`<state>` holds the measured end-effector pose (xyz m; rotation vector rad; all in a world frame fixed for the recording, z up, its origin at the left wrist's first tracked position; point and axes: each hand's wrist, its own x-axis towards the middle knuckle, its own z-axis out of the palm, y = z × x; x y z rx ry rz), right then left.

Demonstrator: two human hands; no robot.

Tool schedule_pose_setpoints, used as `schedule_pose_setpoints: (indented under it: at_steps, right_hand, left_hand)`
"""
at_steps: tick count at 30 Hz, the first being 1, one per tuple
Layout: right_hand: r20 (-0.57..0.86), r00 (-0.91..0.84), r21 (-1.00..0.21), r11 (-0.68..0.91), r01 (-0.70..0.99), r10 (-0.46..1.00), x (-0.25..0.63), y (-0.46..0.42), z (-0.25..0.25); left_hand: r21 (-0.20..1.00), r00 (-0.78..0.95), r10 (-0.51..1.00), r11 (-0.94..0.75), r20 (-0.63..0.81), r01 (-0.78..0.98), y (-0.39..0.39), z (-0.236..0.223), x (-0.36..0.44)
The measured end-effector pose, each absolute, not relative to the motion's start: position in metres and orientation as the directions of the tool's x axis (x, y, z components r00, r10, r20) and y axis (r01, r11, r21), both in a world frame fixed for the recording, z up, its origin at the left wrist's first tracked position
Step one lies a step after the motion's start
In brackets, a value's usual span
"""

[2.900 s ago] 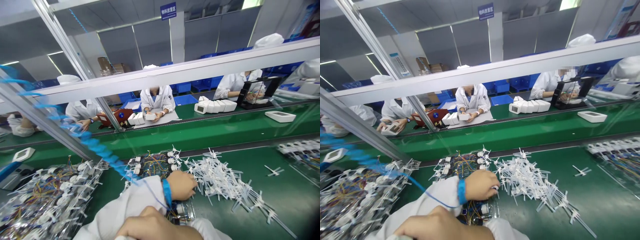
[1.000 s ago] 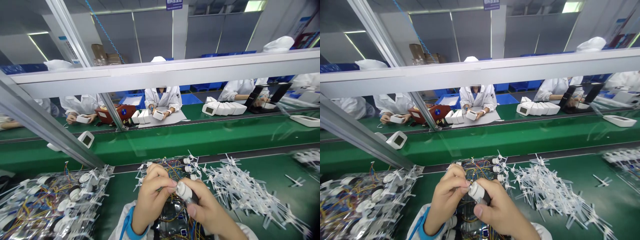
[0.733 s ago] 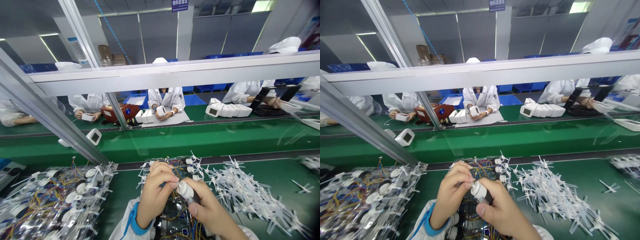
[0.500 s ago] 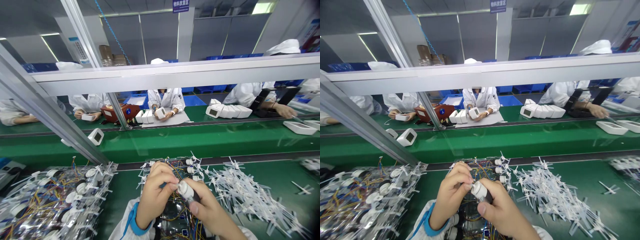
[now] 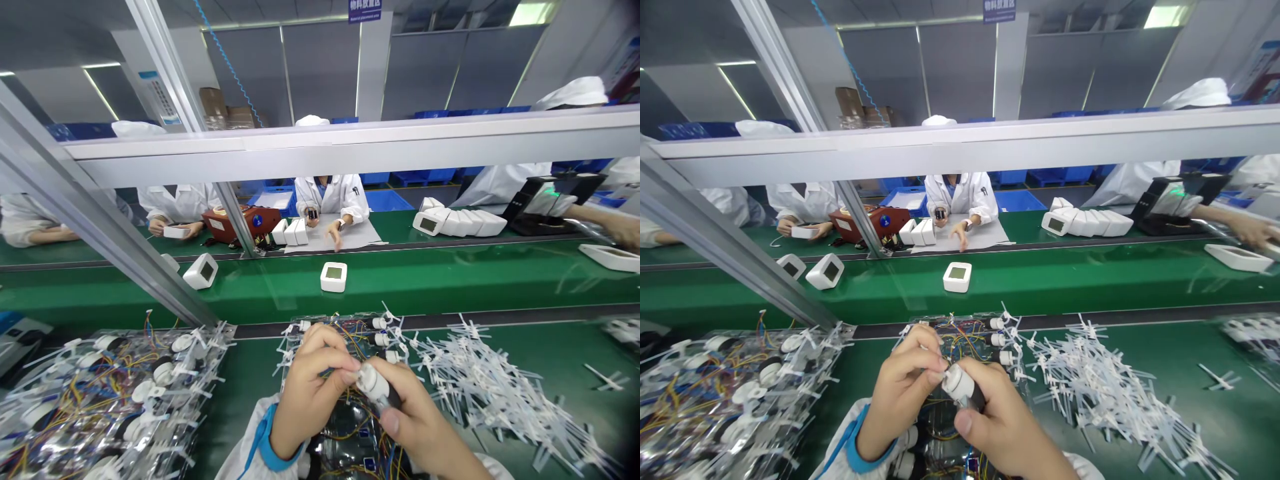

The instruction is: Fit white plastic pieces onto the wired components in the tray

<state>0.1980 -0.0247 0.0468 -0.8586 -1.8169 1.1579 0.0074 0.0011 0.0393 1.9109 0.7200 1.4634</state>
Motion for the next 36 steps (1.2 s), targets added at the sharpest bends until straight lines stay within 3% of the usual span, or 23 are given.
schedule_pose_setpoints:
  at_steps: [36]
  right_hand:
    - [0.248,-0.414,-0.882,0.381,0.278,0.876,0.193,-0.037,0.041]
  left_hand:
    - [0.692,0.270,0.689,-0.715,0.673,0.097,0.005,0.041,0.005]
